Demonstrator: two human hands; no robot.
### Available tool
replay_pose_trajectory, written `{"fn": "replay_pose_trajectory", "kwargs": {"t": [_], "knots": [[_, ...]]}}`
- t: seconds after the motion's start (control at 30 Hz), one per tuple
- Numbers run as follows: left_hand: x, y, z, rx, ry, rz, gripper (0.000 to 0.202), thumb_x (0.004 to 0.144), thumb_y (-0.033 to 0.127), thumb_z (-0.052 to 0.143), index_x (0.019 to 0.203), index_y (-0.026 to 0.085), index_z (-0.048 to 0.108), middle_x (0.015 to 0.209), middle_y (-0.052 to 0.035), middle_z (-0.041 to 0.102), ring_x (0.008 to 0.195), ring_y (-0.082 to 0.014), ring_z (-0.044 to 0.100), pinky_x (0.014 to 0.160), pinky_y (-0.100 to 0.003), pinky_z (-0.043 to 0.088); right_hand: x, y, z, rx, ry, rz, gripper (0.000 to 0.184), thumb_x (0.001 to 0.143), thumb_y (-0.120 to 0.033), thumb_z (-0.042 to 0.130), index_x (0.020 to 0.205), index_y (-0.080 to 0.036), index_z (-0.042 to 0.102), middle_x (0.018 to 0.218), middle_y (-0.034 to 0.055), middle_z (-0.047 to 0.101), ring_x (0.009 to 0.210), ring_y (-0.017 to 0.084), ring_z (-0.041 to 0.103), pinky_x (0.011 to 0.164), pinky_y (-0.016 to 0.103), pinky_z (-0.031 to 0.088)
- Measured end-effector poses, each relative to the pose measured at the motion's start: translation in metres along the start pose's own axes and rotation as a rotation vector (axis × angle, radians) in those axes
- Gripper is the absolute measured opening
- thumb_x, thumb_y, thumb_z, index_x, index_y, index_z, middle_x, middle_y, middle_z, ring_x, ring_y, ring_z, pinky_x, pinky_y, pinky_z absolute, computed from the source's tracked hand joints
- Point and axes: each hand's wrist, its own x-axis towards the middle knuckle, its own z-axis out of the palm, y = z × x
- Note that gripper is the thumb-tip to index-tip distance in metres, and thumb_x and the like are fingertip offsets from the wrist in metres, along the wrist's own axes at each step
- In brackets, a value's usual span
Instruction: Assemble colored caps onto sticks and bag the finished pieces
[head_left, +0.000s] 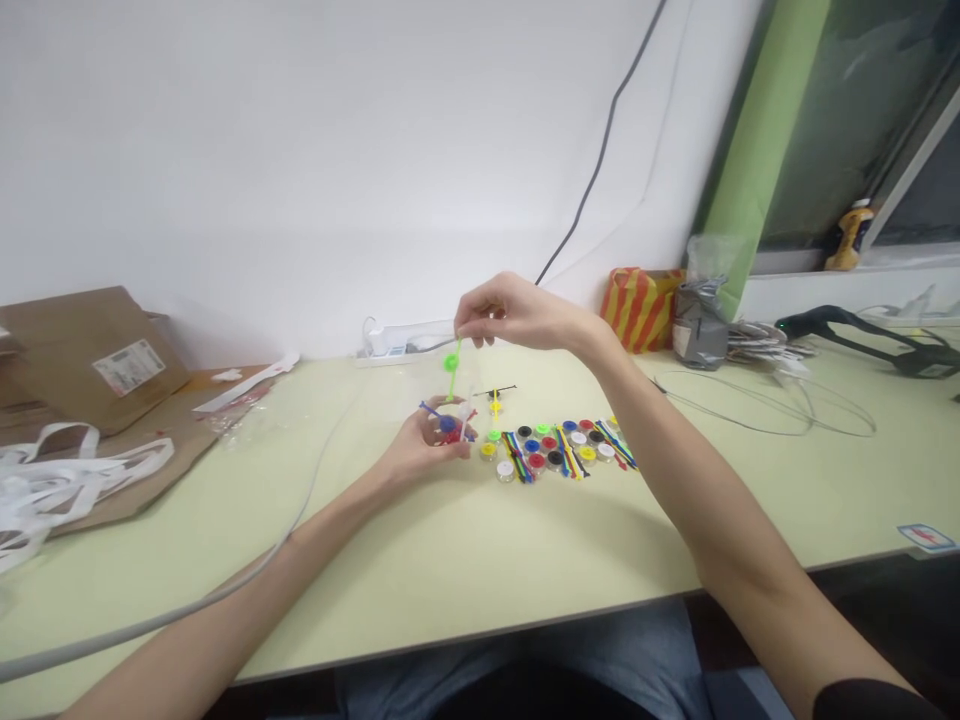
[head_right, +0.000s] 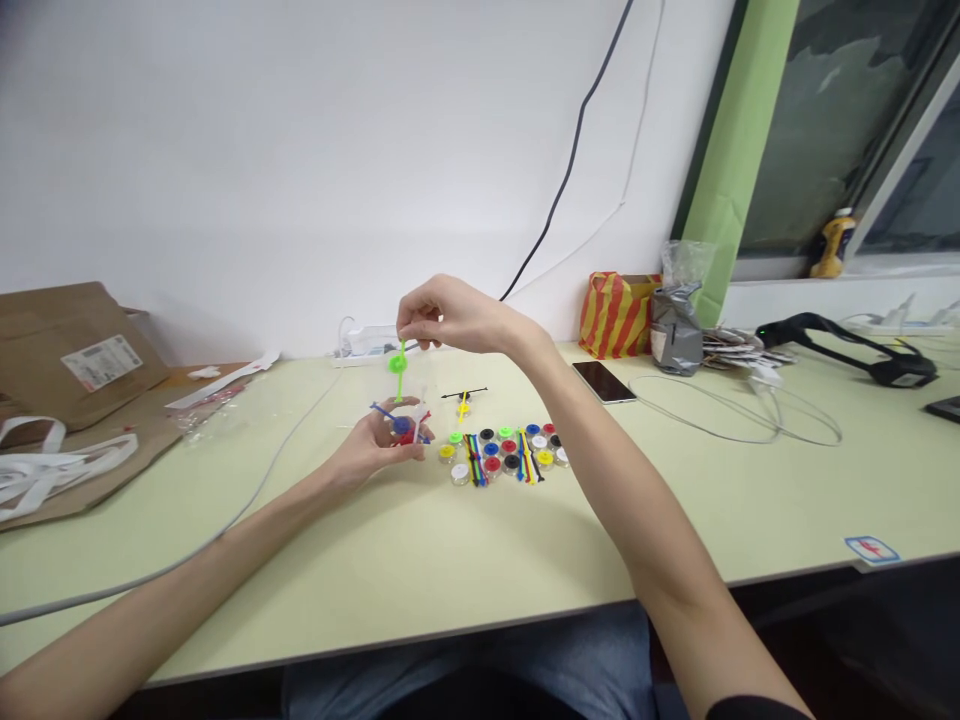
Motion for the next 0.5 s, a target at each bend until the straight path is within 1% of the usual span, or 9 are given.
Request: {"fn": "replay_pose_trajectory", "kwargs": {"t": [0.1,0.2,0.33,0.43,0.5], "knots": [[-0.001,0.002,0.002,0.003,-0.016,0.007,0.070,0.075,0.027,0.084,0.133,0.021,0.046,0.101,-0.0073,0.074,0.076,-0.0172,0.070,0.076,-0.035,0.057,0.000,-0.005,0.002,-0.076,-0.046,0.030,0.014,0.091,-0.020,0.061,0.085,-0.014,0.073,0.064,-0.0014,0.058,0.061,0.010,0.047,0.055,0.025,0.034],[-0.002,0.003,0.003,0.012,-0.032,0.021,0.070,0.075,0.026,0.084,0.134,0.022,0.046,0.101,-0.0073,0.074,0.077,-0.0174,0.069,0.076,-0.035,0.057,0.000,-0.012,0.007,-0.105,-0.082,0.071,0.016,0.091,-0.019,0.060,0.084,-0.014,0.073,0.061,-0.0029,0.053,0.057,0.009,0.041,0.053,0.025,0.030],[-0.002,0.005,0.004,0.000,-0.028,0.043,0.065,0.075,0.026,0.084,0.130,0.022,0.050,0.102,-0.0070,0.072,0.082,-0.0185,0.069,0.074,-0.033,0.057,0.002,-0.016,0.013,-0.118,-0.096,0.106,0.017,0.090,-0.016,0.058,0.081,-0.013,0.073,0.062,-0.0019,0.054,0.056,0.009,0.039,0.053,0.026,0.029],[-0.002,0.008,0.006,0.000,-0.010,0.046,0.062,0.074,0.027,0.085,0.126,0.019,0.053,0.099,-0.0068,0.072,0.079,-0.0180,0.069,0.073,-0.033,0.057,0.004,-0.010,0.015,-0.140,-0.065,0.119,0.018,0.090,-0.017,0.058,0.087,-0.013,0.075,0.062,-0.0007,0.057,0.057,0.010,0.044,0.054,0.026,0.031],[-0.001,0.009,0.007,-0.008,0.010,0.053,0.062,0.073,0.028,0.086,0.125,0.018,0.054,0.097,-0.0066,0.071,0.075,-0.0173,0.069,0.072,-0.034,0.058,0.006,0.000,0.013,-0.174,0.023,0.109,0.019,0.091,-0.019,0.058,0.090,-0.013,0.076,0.063,0.0001,0.059,0.059,0.011,0.047,0.057,0.025,0.034]]}}
